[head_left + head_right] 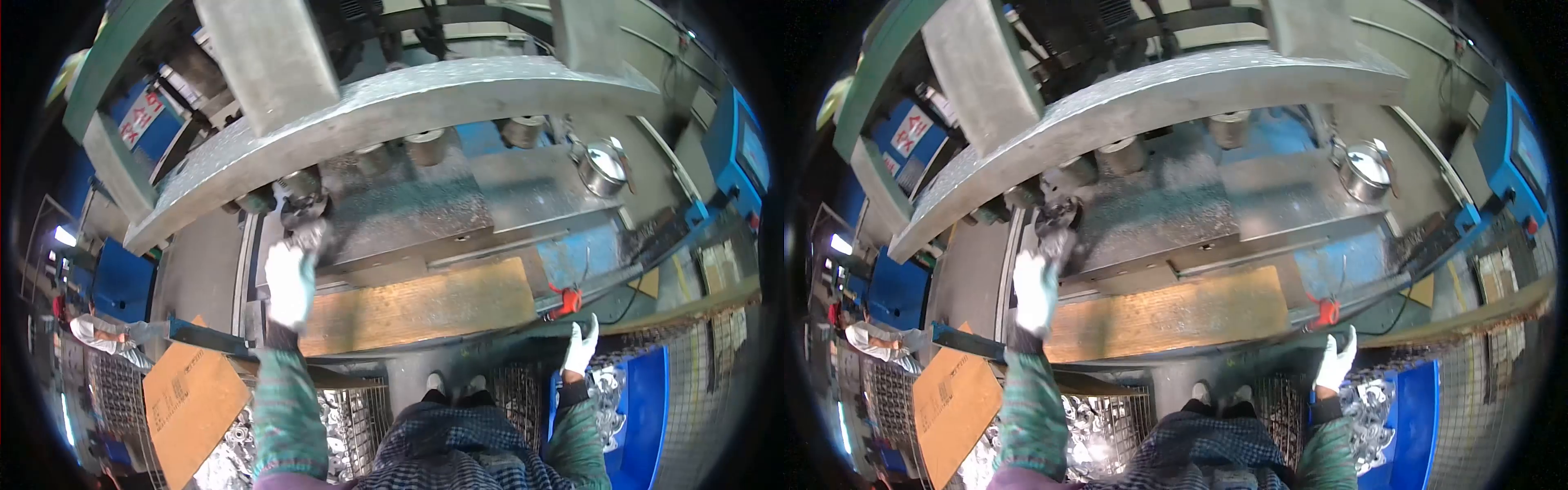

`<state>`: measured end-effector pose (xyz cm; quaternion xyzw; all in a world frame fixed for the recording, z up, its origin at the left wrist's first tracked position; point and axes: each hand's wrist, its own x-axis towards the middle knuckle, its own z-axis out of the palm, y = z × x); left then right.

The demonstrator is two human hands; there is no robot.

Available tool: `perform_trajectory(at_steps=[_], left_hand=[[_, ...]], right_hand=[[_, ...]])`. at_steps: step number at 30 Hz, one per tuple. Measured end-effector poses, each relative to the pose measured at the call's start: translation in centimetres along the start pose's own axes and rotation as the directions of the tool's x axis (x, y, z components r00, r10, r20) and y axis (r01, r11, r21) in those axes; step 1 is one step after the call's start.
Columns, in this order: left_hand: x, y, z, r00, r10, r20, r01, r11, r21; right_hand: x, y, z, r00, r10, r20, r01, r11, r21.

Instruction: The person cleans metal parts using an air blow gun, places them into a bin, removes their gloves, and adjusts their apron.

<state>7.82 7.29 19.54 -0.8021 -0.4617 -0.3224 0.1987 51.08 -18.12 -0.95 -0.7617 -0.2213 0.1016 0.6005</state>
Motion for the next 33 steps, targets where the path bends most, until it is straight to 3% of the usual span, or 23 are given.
perform_trajectory(at_steps=[1,2,4,5,6,8,10,14,16,18,21,22,24,25,26,28,30,31,32,33], left_hand=[[-0.8,2.8,-1.0,0.998,0.029,0.058,-0.029,1.000,-0.010],[-1.9,5.5,-1.4,0.997,0.047,0.063,-0.041,0.995,-0.095],[-3.8,10.1,-0.9,0.968,0.073,0.242,-0.014,0.972,-0.235],[-4.2,12.0,-0.2,0.957,0.151,0.247,-0.050,0.926,-0.375],[-5.4,13.0,1.7,0.907,0.217,0.360,-0.078,0.929,-0.363],[-6.5,14.8,5.1,0.846,0.309,0.434,-0.092,0.888,-0.451],[-6.8,15.8,7.9,0.792,0.391,0.469,-0.184,0.885,-0.427],[-7.2,16.8,11.4,0.825,0.346,0.446,-0.178,0.909,-0.377],[-7.3,17.2,12.0,0.904,0.257,0.342,-0.075,0.883,-0.464],[-6.7,17.9,9.6,0.876,0.272,0.397,-0.089,0.902,-0.422],[-8.7,18.4,7.8,0.870,0.076,0.487,0.144,0.906,-0.398],[-9.6,18.8,7.3,0.869,0.073,0.490,0.145,0.908,-0.393],[-10.7,20.2,6.0,0.666,-0.090,0.741,0.646,0.567,-0.512],[-11.3,20.8,5.8,0.545,-0.066,0.836,0.793,0.364,-0.488],[-11.8,21.8,5.9,0.506,-0.033,0.862,0.855,0.154,-0.496],[-9.1,24.6,3.4,0.352,-0.017,0.936,0.930,-0.103,-0.352],[-8.5,26.3,3.5,0.671,-0.019,0.741,0.693,0.371,-0.618],[-10.0,26.2,4.8,0.888,0.207,0.410,0.146,0.720,-0.679],[-9.4,26.6,4.3,0.884,0.221,0.411,0.142,0.712,-0.687],[-8.0,27.3,3.5,0.807,0.051,0.588,0.454,0.582,-0.675]], right_hand=[[-0.3,-0.2,-0.2,1.000,0.004,0.006,-0.004,1.000,0.001],[-0.7,-0.6,-0.4,1.000,0.006,0.013,-0.006,1.000,0.002],[-1.5,-1.6,-0.9,0.999,0.022,0.048,-0.022,1.000,-0.008],[-1.7,-1.0,-0.9,0.998,0.017,0.062,-0.019,0.999,0.027],[-1.9,-0.8,-1.1,0.997,0.010,0.078,-0.015,0.998,0.062],[-2.7,-2.7,-1.4,0.987,0.073,0.146,-0.095,0.984,0.150],[-3.0,-3.1,-1.6,0.982,0.113,0.153,-0.136,0.979,0.151],[-3.0,-1.0,-1.2,0.971,0.138,0.197,-0.167,0.976,0.140],[-2.8,0.2,-1.1,0.960,0.157,0.231,-0.185,0.977,0.105],[-3.0,0.0,-1.0,0.967,0.146,0.211,-0.169,0.981,0.092],[-3.1,-1.2,-0.5,0.922,0.228,0.313,-0.302,0.928,0.216],[-3.5,-2.2,-0.2,0.931,0.160,0.329,-0.218,0.965,0.148],[-4.5,-3.9,1.1,0.891,0.057,0.451,-0.144,0.976,0.163],[-5.1,-5.0,2.0,0.853,0.055,0.519,-0.191,0.958,0.212],[-5.8,-6.3,3.1,0.812,0.048,0.582,-0.239,0.936,0.257],[-7.1,-9.9,4.9,0.677,0.220,0.702,-0.572,0.758,0.314],[-8.5,-11.0,6.3,0.640,0.244,0.729,-0.640,0.695,0.329],[-9.3,-11.6,7.1,0.649,0.303,0.698,-0.702,0.592,0.396],[-9.6,-12.2,7.0,0.657,0.311,0.687,-0.700,0.590,0.402],[-9.6,-13.0,6.7,0.634,0.359,0.685,-0.747,0.514,0.422]])
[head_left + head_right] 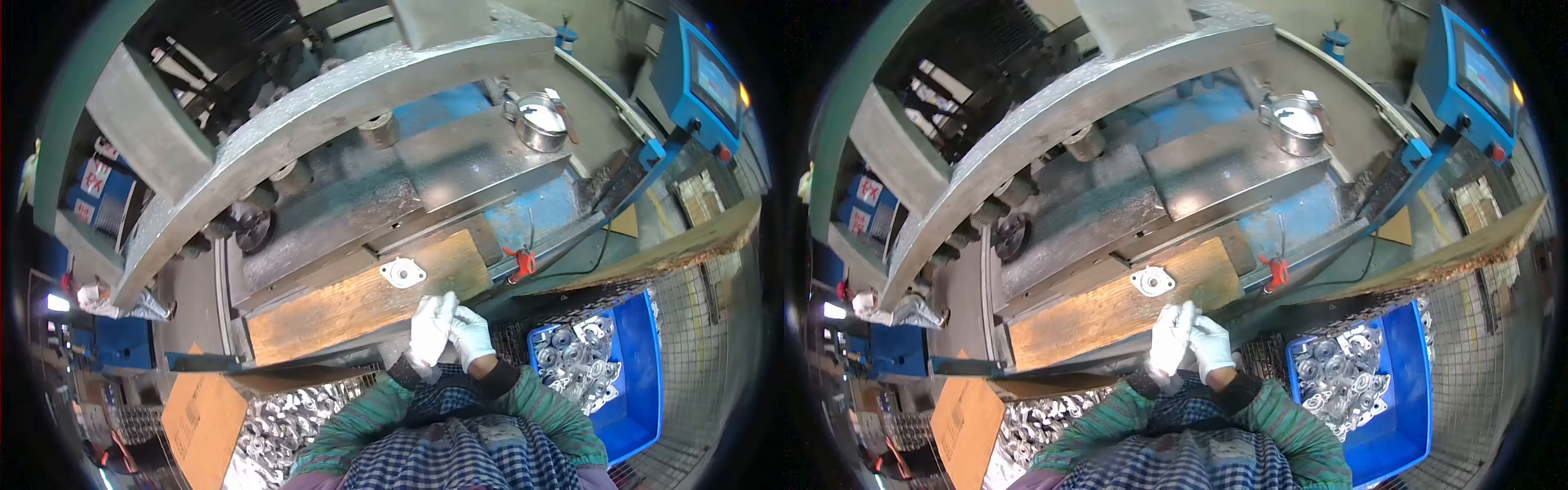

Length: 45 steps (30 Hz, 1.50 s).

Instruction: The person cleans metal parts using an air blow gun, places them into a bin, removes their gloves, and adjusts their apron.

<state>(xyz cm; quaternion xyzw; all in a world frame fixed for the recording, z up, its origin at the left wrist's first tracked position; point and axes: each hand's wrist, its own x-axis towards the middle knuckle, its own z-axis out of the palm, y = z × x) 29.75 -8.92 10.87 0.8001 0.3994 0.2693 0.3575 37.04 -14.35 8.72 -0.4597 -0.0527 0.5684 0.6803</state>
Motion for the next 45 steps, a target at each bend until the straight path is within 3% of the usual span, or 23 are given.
perform_trajectory(at_steps=[1,10,12,15,17,20,21,23,25,27,29,31,32,33,36,38,41,43,45], left_hand=[[0.6,0.9,0.0,0.967,-0.251,0.036,0.253,0.943,-0.215],[0.0,-2.5,1.0,0.991,-0.078,0.111,0.107,0.950,-0.293],[-0.4,-3.4,0.3,0.991,-0.023,0.135,0.066,0.944,-0.323],[-0.5,-4.4,-1.1,0.962,-0.036,0.272,0.144,0.911,-0.387],[0.5,-4.7,-2.4,0.916,0.002,0.401,0.134,0.941,-0.311],[2.9,-5.6,-4.3,0.919,0.146,0.365,-0.086,0.980,-0.177],[3.5,-5.8,-4.6,0.902,0.244,0.357,-0.188,0.965,-0.185],[3.5,-5.6,-4.9,0.809,0.213,0.548,-0.128,0.974,-0.189],[1.5,-5.0,-4.5,0.696,0.180,0.695,0.098,0.935,-0.341],[-0.6,-3.5,-4.9,0.610,0.436,0.661,-0.241,0.897,-0.369],[-2.5,-3.3,-4.1,0.559,0.472,0.682,-0.256,0.880,-0.400],[-4.0,-3.7,-2.9,0.607,0.302,0.735,0.099,0.889,-0.447],[-4.2,-4.0,-2.2,0.589,0.286,0.756,0.146,0.883,-0.447],[-4.6,-3.0,-2.4,0.559,0.190,0.807,0.319,0.849,-0.421],[-5.4,-1.5,-2.1,0.504,0.211,0.837,0.324,0.852,-0.411],[-5.4,-2.2,-1.1,0.612,0.392,0.687,0.039,0.853,-0.521],[-5.1,-3.1,-1.0,0.583,0.331,0.742,0.047,0.898,-0.438],[-5.1,-4.3,-0.6,0.613,0.300,0.731,0.096,0.890,-0.445],[-5.2,-4.8,-0.8,0.634,0.205,0.745,0.219,0.877,-0.428]], right_hand=[[-0.3,-0.4,0.2,0.999,0.036,-0.033,-0.033,0.996,0.084],[-2.7,2.8,1.6,0.961,-0.056,-0.271,0.111,0.975,0.193],[-3.4,3.4,2.5,0.942,0.005,-0.336,0.049,0.987,0.152],[-3.8,5.1,3.3,0.940,-0.017,-0.340,0.128,0.943,0.307],[-4.4,5.6,4.0,0.938,-0.026,-0.346,0.151,0.929,0.339],[-5.6,6.0,5.1,0.934,-0.025,-0.356,0.179,0.897,0.405],[-6.1,6.3,5.3,0.935,-0.014,-0.355,0.180,0.881,0.438],[-6.9,7.3,5.5,0.899,-0.086,-0.429,0.297,0.839,0.455],[-7.7,7.9,5.8,0.799,-0.199,-0.567,0.439,0.838,0.324],[-8.0,9.2,5.0,0.733,-0.325,-0.598,0.583,0.754,0.303],[-8.9,9.4,5.0,0.677,-0.418,-0.606,0.644,0.735,0.212],[-9.2,9.9,5.1,0.623,-0.412,-0.665,0.681,0.704,0.201],[-9.5,10.0,5.1,0.609,-0.404,-0.683,0.692,0.691,0.208],[-9.9,10.0,5.2,0.598,-0.393,-0.698,0.700,0.680,0.217],[-10.5,10.4,5.2,0.575,-0.389,-0.720,0.742,0.618,0.258],[-10.1,10.7,5.1,0.554,-0.394,-0.734,0.747,0.624,0.229],[-9.7,11.0,4.9,0.566,-0.386,-0.728,0.724,0.656,0.214],[-8.8,11.9,5.0,0.537,-0.440,-0.720,0.743,0.651,0.156],[-8.6,12.1,5.3,0.557,-0.416,-0.718,0.727,0.662,0.180]])
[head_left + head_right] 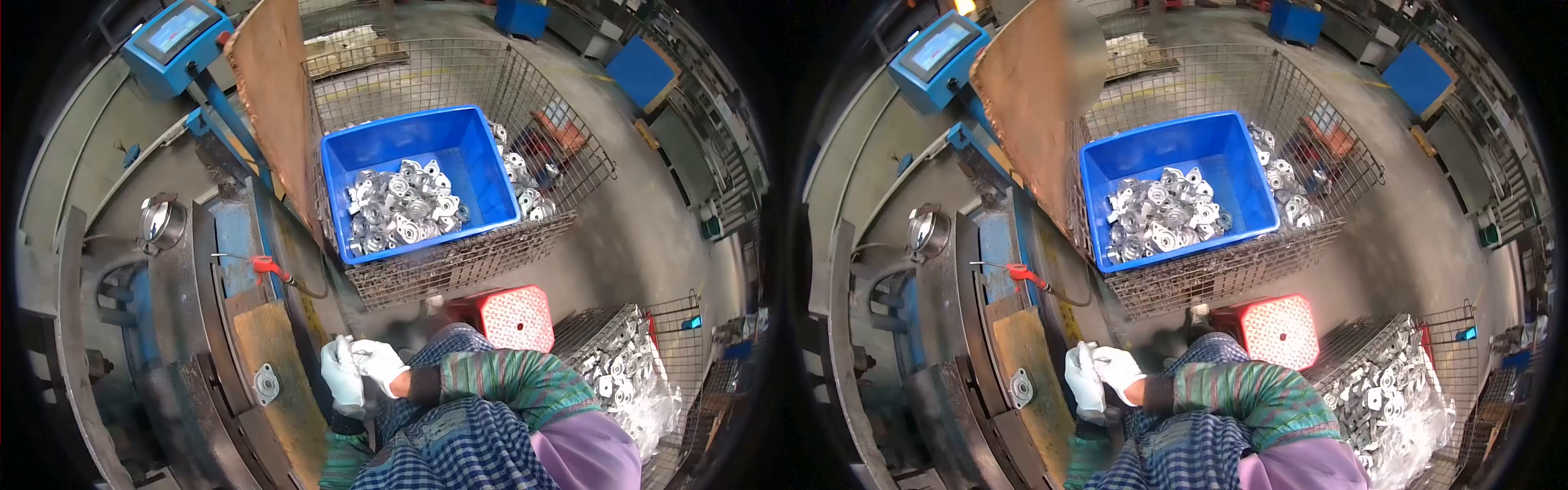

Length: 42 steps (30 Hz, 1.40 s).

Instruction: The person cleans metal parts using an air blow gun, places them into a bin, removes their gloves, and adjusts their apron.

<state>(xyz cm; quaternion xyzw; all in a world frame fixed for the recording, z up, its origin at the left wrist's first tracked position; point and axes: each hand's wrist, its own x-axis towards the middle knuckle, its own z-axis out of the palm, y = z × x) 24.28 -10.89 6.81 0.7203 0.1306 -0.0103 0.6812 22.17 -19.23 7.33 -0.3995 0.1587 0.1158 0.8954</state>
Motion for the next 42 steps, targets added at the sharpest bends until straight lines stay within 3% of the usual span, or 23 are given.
perform_trajectory(at_steps=[3,8,10,12,14,16,18,20,22,23,26,31,33,34,35,36,37,38,39,40,42], left_hand=[[0.1,0.4,-0.1,0.994,-0.089,-0.070,0.083,0.993,-0.085],[0.5,1.6,0.3,0.991,0.011,-0.133,0.005,0.993,0.118],[0.9,0.9,0.9,0.991,-0.051,-0.124,0.059,0.996,0.061],[1.1,1.4,1.4,0.991,-0.045,-0.129,0.048,0.999,0.016],[1.5,3.7,1.7,0.992,-0.088,-0.090,0.079,0.992,-0.100],[2.2,4.3,1.7,0.993,-0.119,-0.008,0.114,0.968,-0.223],[3.0,4.9,2.6,0.977,-0.149,0.153,0.191,0.929,-0.317],[2.8,5.7,3.9,0.961,-0.193,0.196,0.232,0.952,-0.200],[2.3,5.8,6.4,0.989,0.065,0.135,-0.038,0.981,-0.188],[2.2,5.9,7.3,0.988,0.062,0.143,-0.035,0.983,-0.182],[2.5,6.4,9.9,0.987,-0.149,0.054,0.157,0.959,-0.234],[4.2,6.4,14.2,0.997,-0.071,-0.005,0.070,0.995,-0.064],[5.4,6.1,15.5,0.999,-0.013,-0.035,0.010,0.997,-0.077],[5.8,6.1,16.1,0.999,-0.014,-0.034,0.012,0.997,-0.070],[6.1,6.5,16.7,0.997,-0.071,-0.019,0.067,0.986,-0.153],[6.6,7.0,17.6,0.992,-0.123,0.002,0.120,0.965,-0.234],[6.9,7.3,18.7,0.991,-0.134,-0.013,0.124,0.949,-0.290],[7.4,7.2,19.6,0.991,-0.130,-0.010,0.122,0.951,-0.285],[8.0,6.8,20.7,0.995,-0.101,0.010,0.100,0.961,-0.257],[8.3,6.6,21.9,0.997,-0.076,0.032,0.081,0.970,-0.230],[7.9,8.1,24.2,0.988,-0.103,0.111,0.129,0.957,-0.258]], right_hand=[[0.0,0.3,0.6,0.999,-0.003,-0.050,-0.002,0.996,-0.089],[0.3,-1.0,0.8,0.996,0.066,-0.052,-0.068,0.997,-0.037],[0.3,-1.0,0.1,0.997,0.036,-0.066,-0.042,0.995,-0.094],[0.6,-2.1,-0.6,0.991,0.130,-0.046,-0.133,0.988,-0.078],[1.3,-3.8,-1.5,0.966,0.218,0.136,-0.236,0.963,0.129],[2.1,-5.8,-2.1,0.920,0.323,0.222,-0.369,0.906,0.209],[2.1,-7.1,-2.4,0.950,0.287,0.127,-0.304,0.942,0.145],[1.7,-8.1,-2.2,0.987,0.156,0.033,-0.158,0.984,0.081],[2.0,-8.1,-2.9,0.997,0.080,0.009,-0.080,0.995,0.055],[2.0,-8.4,-3.0,1.000,0.010,-0.011,-0.010,1.000,0.019],[2.0,-10.1,-3.6,0.999,-0.018,-0.027,0.017,1.000,-0.012],[2.2,-13.4,-6.4,0.999,0.026,-0.041,-0.026,1.000,0.014],[2.6,-14.8,-7.7,0.989,0.124,0.080,-0.138,0.969,0.204],[2.6,-15.8,-8.5,0.989,0.125,0.079,-0.140,0.967,0.211],[2.7,-17.5,-9.4,0.978,0.043,0.204,-0.023,0.995,-0.101],[2.7,-19.4,-10.2,0.939,0.001,0.345,0.140,0.913,-0.383],[2.6,-21.0,-10.9,0.876,0.005,0.483,0.326,0.731,-0.599],[2.5,-22.3,-11.3,0.876,-0.001,0.483,0.329,0.734,-0.595],[2.3,-23.8,-11.8,0.899,0.149,0.411,-0.123,0.988,-0.088],[2.0,-25.2,-12.4,0.847,0.306,0.435,-0.504,0.724,0.471],[1.8,-27.4,-13.4,0.873,0.284,0.396,-0.445,0.796,0.410]])
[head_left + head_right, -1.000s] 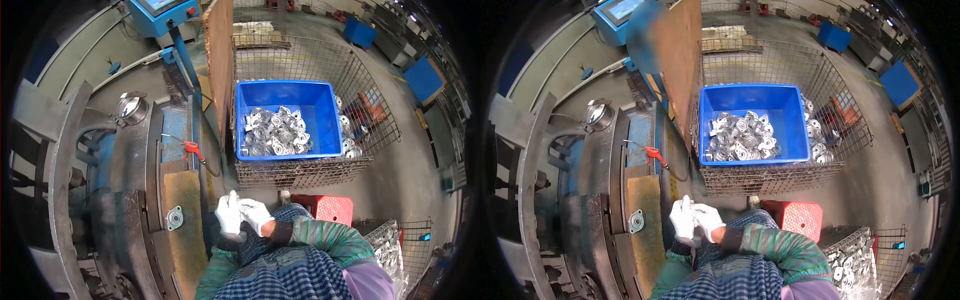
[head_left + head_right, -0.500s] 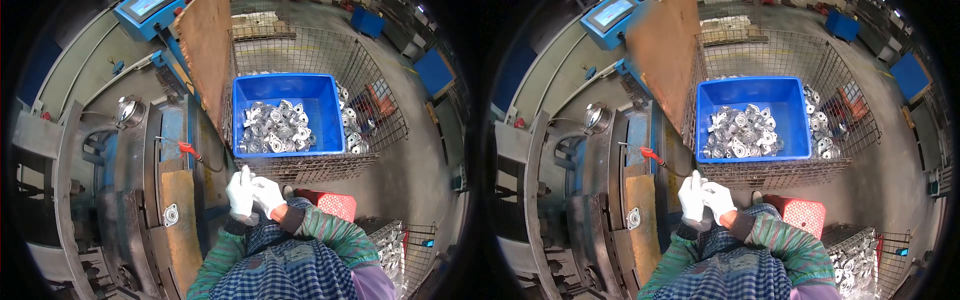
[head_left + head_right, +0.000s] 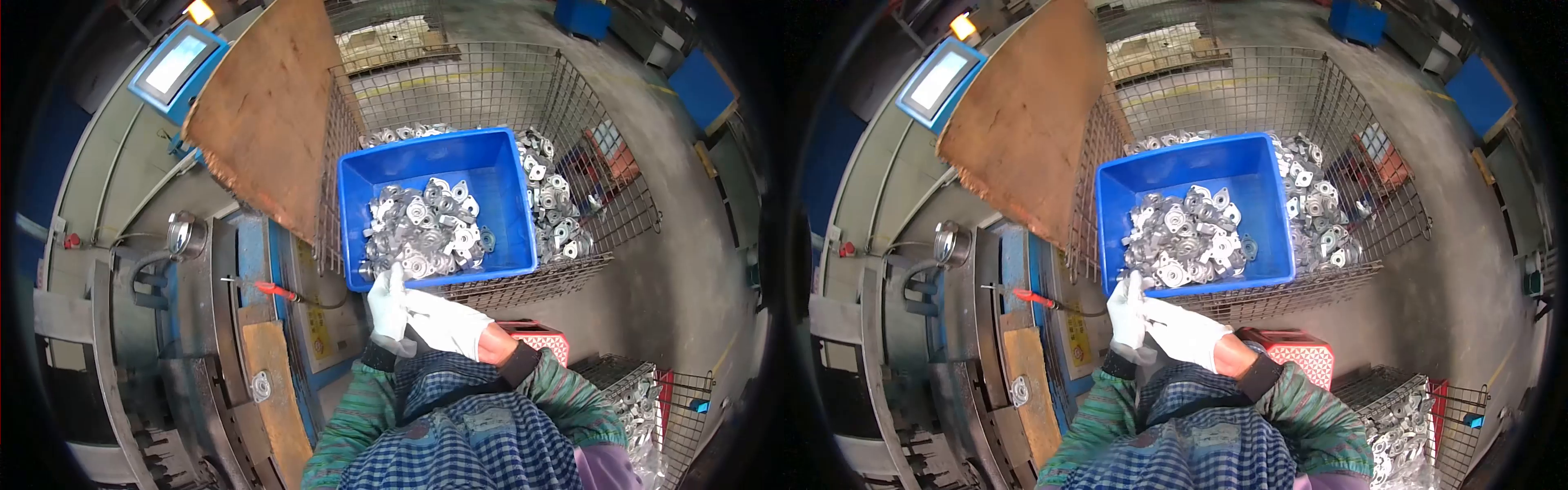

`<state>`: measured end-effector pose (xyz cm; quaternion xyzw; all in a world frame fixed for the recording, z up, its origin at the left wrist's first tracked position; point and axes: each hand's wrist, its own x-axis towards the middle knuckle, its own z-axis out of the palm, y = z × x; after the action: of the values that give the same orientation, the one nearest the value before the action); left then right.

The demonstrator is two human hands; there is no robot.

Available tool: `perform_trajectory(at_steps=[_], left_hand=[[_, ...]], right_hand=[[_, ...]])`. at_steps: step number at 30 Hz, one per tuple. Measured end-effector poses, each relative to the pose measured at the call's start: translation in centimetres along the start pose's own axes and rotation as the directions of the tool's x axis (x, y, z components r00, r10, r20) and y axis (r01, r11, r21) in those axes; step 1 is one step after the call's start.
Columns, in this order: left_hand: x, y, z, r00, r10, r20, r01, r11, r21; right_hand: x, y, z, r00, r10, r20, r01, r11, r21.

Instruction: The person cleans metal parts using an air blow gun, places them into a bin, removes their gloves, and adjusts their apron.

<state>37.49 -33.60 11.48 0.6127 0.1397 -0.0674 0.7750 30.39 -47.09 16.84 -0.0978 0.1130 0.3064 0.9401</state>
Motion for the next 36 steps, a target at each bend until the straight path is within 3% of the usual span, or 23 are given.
perform_trajectory(at_steps=[1,2,3,6,8,12,14,15,16,18,19,20,22,25,26,28,29,30,32,33,34,36], left_hand=[[0.1,0.1,1.0,0.996,-0.055,0.063,0.051,0.997,0.063],[0.4,0.1,2.0,0.986,-0.112,0.122,0.097,0.987,0.128],[0.6,0.1,3.0,0.981,-0.003,0.194,-0.009,0.998,0.060],[-0.8,1.5,6.4,0.985,-0.025,0.169,-0.004,0.986,0.165],[0.5,-0.9,6.3,0.981,0.010,0.192,-0.053,0.975,0.218],[1.9,-0.7,6.6,0.980,-0.080,0.182,0.060,0.992,0.114],[3.8,-0.2,6.3,0.998,0.054,-0.043,-0.038,0.955,0.295],[4.0,1.1,6.3,0.998,0.062,-0.026,-0.052,0.955,0.291],[5.4,0.1,5.5,0.998,0.067,0.009,-0.067,0.977,0.201],[5.9,1.8,5.7,0.979,-0.103,0.179,0.062,0.973,0.224],[6.1,2.0,6.0,0.974,-0.130,0.186,0.087,0.971,0.222],[6.6,2.1,6.5,0.968,-0.150,0.199,0.106,0.971,0.214],[7.5,2.7,6.4,0.946,-0.194,0.261,0.165,0.978,0.129],[8.6,3.2,5.7,0.813,-0.264,0.519,0.425,0.879,-0.218],[8.8,3.1,5.5,0.810,-0.263,0.524,0.425,0.879,-0.217],[8.9,2.7,5.4,0.812,-0.266,0.519,0.398,0.903,-0.161],[8.9,2.6,5.4,0.800,-0.241,0.549,0.403,0.894,-0.194],[8.6,2.8,5.8,0.794,-0.245,0.556,0.409,0.892,-0.191],[7.6,3.3,7.0,0.781,-0.288,0.554,0.418,0.900,-0.121],[7.7,2.4,7.1,0.769,-0.259,0.584,0.383,0.919,-0.097],[7.5,1.4,7.1,0.738,-0.199,0.645,0.392,0.904,-0.170],[7.6,0.5,6.6,0.740,-0.170,0.651,0.341,0.929,-0.146]], right_hand=[[0.2,-1.2,0.4,0.997,-0.044,-0.070,0.021,0.952,-0.306],[0.1,-2.2,0.5,0.986,-0.108,-0.124,0.015,0.811,-0.585],[0.1,-2.9,-1.9,0.994,-0.097,-0.049,0.090,0.988,-0.129],[0.0,-3.8,-4.4,0.988,-0.149,0.027,0.149,0.989,0.004],[0.1,-3.8,-6.6,0.992,-0.119,-0.033,0.118,0.992,-0.041],[-0.3,-5.7,-5.6,0.996,-0.088,-0.008,0.088,0.995,-0.040],[-1.1,-7.1,-3.5,0.987,-0.154,0.046,0.152,0.987,0.045],[-1.2,-7.2,-6.0,0.973,-0.213,-0.089,0.204,0.974,-0.093],[-1.2,-7.3,-8.1,0.971,-0.220,-0.097,0.212,0.973,-0.093],[-1.1,-7.4,-9.2,0.977,-0.201,0.067,0.194,0.976,0.100],[-1.0,-7.4,-9.4,0.970,-0.230,0.080,0.219,0.967,0.131],[-0.6,-7.5,-9.2,0.966,-0.247,0.079,0.236,0.963,0.127],[0.0,-7.8,-8.8,0.810,-0.536,-0.239,0.446,0.826,-0.344],[0.2,-8.9,-10.1,0.721,-0.644,-0.256,0.537,0.752,-0.382],[0.7,-8.9,-9.8,0.685,-0.660,-0.307,0.537,0.743,-0.399],[2.2,-8.5,-9.1,0.713,-0.681,-0.169,0.598,0.716,-0.362],[2.8,-8.3,-6.4,0.681,-0.710,-0.180,0.623,0.691,-0.367],[4.0,-8.3,-6.7,0.689,-0.707,-0.158,0.566,0.661,-0.492],[4.9,-8.9,-5.4,0.730,-0.654,-0.201,0.067,0.360,-0.931],[5.9,-8.5,-4.2,0.692,-0.719,-0.070,0.104,0.195,-0.975],[7.1,-8.0,-2.7,0.451,-0.876,0.171,0.230,-0.072,-0.971],[8.1,-9.1,-4.7,0.495,-0.868,0.041,-0.115,-0.112,-0.987]])
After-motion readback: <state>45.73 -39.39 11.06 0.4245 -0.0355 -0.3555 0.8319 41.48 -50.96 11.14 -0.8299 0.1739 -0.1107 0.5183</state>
